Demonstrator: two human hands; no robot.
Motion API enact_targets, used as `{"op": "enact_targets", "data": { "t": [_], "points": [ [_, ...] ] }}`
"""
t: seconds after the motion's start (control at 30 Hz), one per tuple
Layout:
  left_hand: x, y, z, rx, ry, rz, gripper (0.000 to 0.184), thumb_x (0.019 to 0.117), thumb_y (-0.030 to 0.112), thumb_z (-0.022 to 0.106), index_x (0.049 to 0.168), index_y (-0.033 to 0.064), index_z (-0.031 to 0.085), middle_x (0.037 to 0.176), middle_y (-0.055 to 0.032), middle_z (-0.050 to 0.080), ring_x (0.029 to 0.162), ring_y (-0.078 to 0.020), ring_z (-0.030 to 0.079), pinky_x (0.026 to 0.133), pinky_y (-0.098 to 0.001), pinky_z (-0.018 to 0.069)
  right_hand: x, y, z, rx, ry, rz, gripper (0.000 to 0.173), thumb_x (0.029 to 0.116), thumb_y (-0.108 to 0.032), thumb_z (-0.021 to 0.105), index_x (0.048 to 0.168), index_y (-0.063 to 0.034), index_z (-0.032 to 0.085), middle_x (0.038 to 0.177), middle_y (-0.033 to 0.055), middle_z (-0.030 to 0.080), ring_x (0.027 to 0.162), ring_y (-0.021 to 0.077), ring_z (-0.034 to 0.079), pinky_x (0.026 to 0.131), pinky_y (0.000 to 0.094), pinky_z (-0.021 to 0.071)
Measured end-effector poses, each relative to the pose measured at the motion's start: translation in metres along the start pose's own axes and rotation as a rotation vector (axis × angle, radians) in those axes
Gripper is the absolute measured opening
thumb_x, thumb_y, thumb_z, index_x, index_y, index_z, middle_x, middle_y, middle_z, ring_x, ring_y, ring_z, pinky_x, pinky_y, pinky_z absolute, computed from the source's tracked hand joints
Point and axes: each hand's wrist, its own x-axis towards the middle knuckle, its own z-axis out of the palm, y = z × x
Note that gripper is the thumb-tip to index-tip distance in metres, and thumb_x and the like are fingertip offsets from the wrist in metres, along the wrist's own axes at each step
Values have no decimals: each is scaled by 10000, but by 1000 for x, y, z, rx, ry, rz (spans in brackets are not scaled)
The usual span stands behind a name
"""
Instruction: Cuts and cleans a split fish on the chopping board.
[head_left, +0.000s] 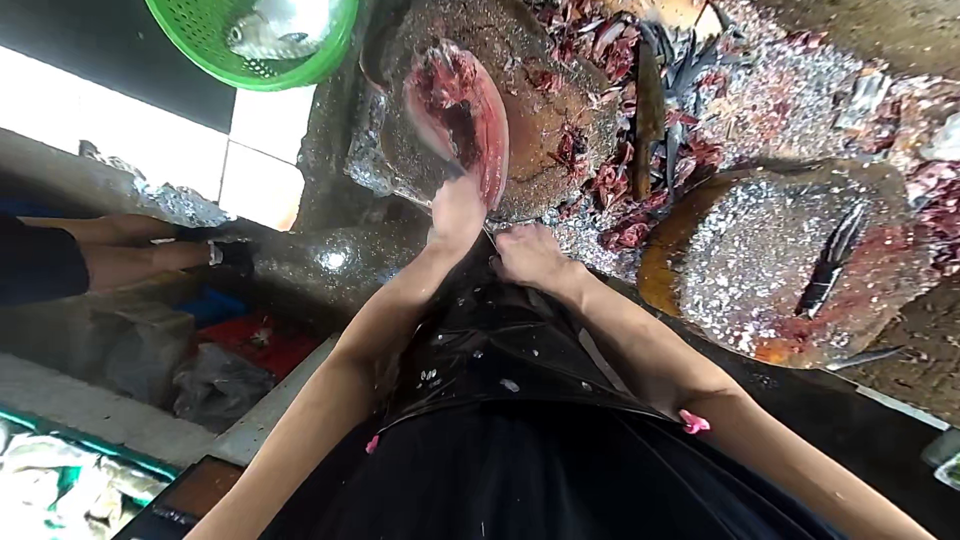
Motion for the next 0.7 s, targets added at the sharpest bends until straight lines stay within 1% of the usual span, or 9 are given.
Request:
{"op": "enact_targets", "data": {
  "t": [0.1, 0.17, 0.2, 0.27, 0.33, 0.4, 0.53, 0.6, 0.7],
  "points": [
    [4, -9, -1, -201, 41, -53, 241, 904, 223, 695, 1008, 7, 714, 1014, -194, 726, 997, -365, 715, 863, -580, 581, -4, 6, 6, 50, 61, -4, 281, 868, -352, 664, 903, -74, 681, 829, 160, 685, 795, 393, 687, 642, 607, 519],
    [21, -35, 16, -751, 117, -178, 351, 895, 267, 770, 1047, -41, 699, 972, -174, 738, 920, -289, 730, 842, -502, 607, -3, 24, 27, 304, 119, -30, 304, 895, -377, 689, 1053, -119, 713, 876, 101, 714, 806, 316, 705, 698, 585, 563],
    [28, -45, 23, -1091, 107, -245, 376, 919, 210, 766, 1153, -61, 654, 1028, -184, 726, 940, -276, 721, 847, -472, 612, -3, 33, 42, 511, 157, -76, 304, 920, -335, 714, 1136, -121, 725, 900, 63, 730, 815, 246, 709, 751, 533, 585],
    [32, -56, 32, -1629, -1, -314, 310, 1010, 169, 636, 1263, -3, 587, 1096, -154, 705, 978, -250, 702, 862, -450, 601, -6, 40, 67, 961, 243, -187, 312, 928, -165, 733, 1231, -92, 723, 954, 31, 756, 835, 137, 719, 800, 399, 625],
    [30, -51, 37, -1865, -94, -294, 212, 1068, 218, 506, 1171, 56, 595, 962, -102, 693, 848, -207, 688, 762, -395, 595, -6, 44, 79, 1189, 293, -260, 325, 910, -57, 719, 1234, -46, 713, 981, 58, 742, 856, 136, 706, 803, 360, 621],
    [26, -44, 40, -1956, -135, -289, 217, 1090, 225, 444, 1109, 70, 595, 884, -87, 676, 780, -191, 674, 728, -368, 592, -11, 46, 81, 1193, 329, -269, 333, 903, -42, 721, 1236, -43, 711, 988, 54, 733, 889, 127, 697, 838, 341, 606],
    [27, -41, 38, -1976, -73, -351, 221, 1066, 133, 382, 1209, 72, 539, 1039, -104, 661, 915, -206, 667, 826, -379, 576, -32, 55, 78, 966, 561, -235, 395, 906, -144, 744, 1283, -37, 691, 1071, 64, 732, 984, 142, 695, 924, 368, 594],
    [30, -43, 35, -1817, -43, -355, 247, 1054, 158, 508, 1273, 49, 546, 1115, -125, 679, 991, -228, 680, 858, -413, 585, -39, 71, 77, 799, 774, -92, 371, 931, -235, 704, 1218, 0, 697, 1022, 111, 737, 934, 194, 713, 864, 429, 609],
    [38, -46, 37, -1578, 82, -296, 457, 961, 218, 725, 1311, -29, 566, 1172, -190, 697, 1056, -291, 702, 910, -489, 602, -44, 86, 66, 1113, 628, 288, 283, 1002, -222, 542, 1095, -71, 762, 939, 46, 767, 762, 115, 686, 710, 364, 582]
  ]
}}
